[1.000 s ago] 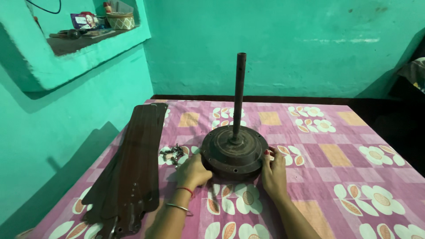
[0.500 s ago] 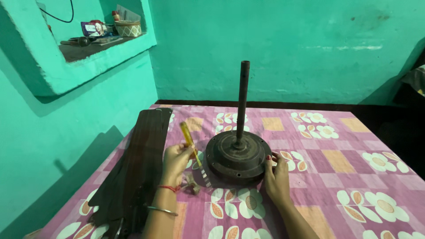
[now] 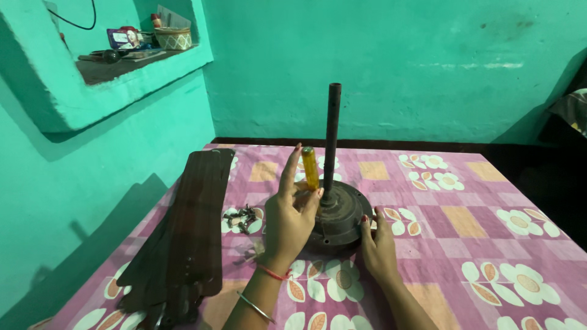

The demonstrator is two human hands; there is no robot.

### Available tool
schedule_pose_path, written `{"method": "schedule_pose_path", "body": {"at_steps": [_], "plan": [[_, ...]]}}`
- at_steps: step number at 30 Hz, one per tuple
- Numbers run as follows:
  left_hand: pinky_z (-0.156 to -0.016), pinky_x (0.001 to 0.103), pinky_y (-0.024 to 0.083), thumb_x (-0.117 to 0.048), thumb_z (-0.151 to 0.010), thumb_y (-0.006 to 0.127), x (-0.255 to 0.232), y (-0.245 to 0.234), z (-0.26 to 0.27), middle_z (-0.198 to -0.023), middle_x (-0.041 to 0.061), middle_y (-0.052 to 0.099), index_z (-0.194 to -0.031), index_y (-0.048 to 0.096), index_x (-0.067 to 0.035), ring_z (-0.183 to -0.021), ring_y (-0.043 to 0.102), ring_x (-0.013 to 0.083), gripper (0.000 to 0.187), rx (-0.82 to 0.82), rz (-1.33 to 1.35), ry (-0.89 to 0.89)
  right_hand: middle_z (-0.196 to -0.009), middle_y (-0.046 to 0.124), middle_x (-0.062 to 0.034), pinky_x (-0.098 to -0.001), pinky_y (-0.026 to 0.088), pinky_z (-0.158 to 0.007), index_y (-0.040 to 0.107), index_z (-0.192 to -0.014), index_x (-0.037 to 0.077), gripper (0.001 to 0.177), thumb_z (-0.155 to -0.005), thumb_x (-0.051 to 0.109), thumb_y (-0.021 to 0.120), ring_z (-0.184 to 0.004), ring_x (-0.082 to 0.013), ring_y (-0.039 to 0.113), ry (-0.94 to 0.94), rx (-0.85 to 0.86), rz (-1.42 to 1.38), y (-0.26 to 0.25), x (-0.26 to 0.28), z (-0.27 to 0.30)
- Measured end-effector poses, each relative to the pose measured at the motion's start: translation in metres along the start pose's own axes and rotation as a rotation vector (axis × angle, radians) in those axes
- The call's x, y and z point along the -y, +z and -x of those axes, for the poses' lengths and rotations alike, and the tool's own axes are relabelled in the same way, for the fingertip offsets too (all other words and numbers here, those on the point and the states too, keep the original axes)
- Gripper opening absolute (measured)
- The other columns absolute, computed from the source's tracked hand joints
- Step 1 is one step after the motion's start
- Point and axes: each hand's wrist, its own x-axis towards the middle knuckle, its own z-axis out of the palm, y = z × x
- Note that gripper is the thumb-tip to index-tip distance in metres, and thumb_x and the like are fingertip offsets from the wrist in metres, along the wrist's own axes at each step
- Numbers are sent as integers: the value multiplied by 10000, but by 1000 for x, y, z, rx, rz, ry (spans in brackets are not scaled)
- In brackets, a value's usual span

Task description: The person reassembles an electric fan motor housing on a table. They place the motor base, insert the central shaft, and secure the housing cover with multiple screws using a screwdriver. Fan blades and loose screws are visible nearby but not attached in this clip.

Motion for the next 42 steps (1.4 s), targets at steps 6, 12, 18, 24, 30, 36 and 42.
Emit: {"method": "schedule_pose_path", "body": {"at_steps": [6,12,18,24,30,36,42], "plan": [[-699,315,649,17,-902,717,2,4,0,-1057,130,788,-1615,297,-209,-843,813,190,858,21,-11,28,-1400,563,-256,-388,545,-935,408,-1511,-20,618,-1024,340,529,-1126,-331,683,-26,-23,66,2,-12,-2],[-693,312,639,14,-897,720,5,7,2,-1035,111,793,-1595,330,-211,-842,810,187,831,38,-27,3,-1468,515,-248,-397,518,-998,383,-1522,-22,673,-1001,371,547,-1236,-327,626,13,18,6,1,-3,-1],[-642,378,605,-67,-898,764,6,19,3,-939,123,766,-1525,367,-202,-800,784,252,754,33,-168,-33,-1650,223,-250,-433,248,-1199,135,-1614,5,1092,-839,445,767,-1523,-351,253,-50,245,75,-12,19,3],[-662,482,552,-76,-876,756,5,26,-6,-930,199,721,-1522,289,-204,-840,733,396,807,159,-227,74,-1614,232,-280,-428,266,-1208,56,-1568,-50,1479,-518,367,1011,-1518,-378,247,-270,312,142,-19,40,11],[-702,420,612,-33,-918,692,22,10,-29,-900,153,717,-1539,187,-259,-829,769,319,831,477,-144,-115,-1576,282,-287,-412,326,-1190,-61,-1560,-59,1587,-480,396,1009,-1479,-362,334,-182,303,153,-17,45,12],[-850,370,634,-16,-954,666,37,-12,-34,-1019,113,664,-1543,186,-280,-939,746,207,803,614,131,-172,-1577,278,-301,-410,319,-1182,-123,-1552,-56,1615,-491,353,1025,-1475,-373,334,-196,293,154,-16,46,12],[-708,333,616,-126,-1003,628,37,-5,-38,-876,7,675,-1359,364,-172,-813,756,134,445,458,112,-104,-1560,363,-280,-391,347,-1180,-165,-1557,-54,1625,-501,352,1002,-1457,-350,409,-163,335,24,-18,50,14]]}}
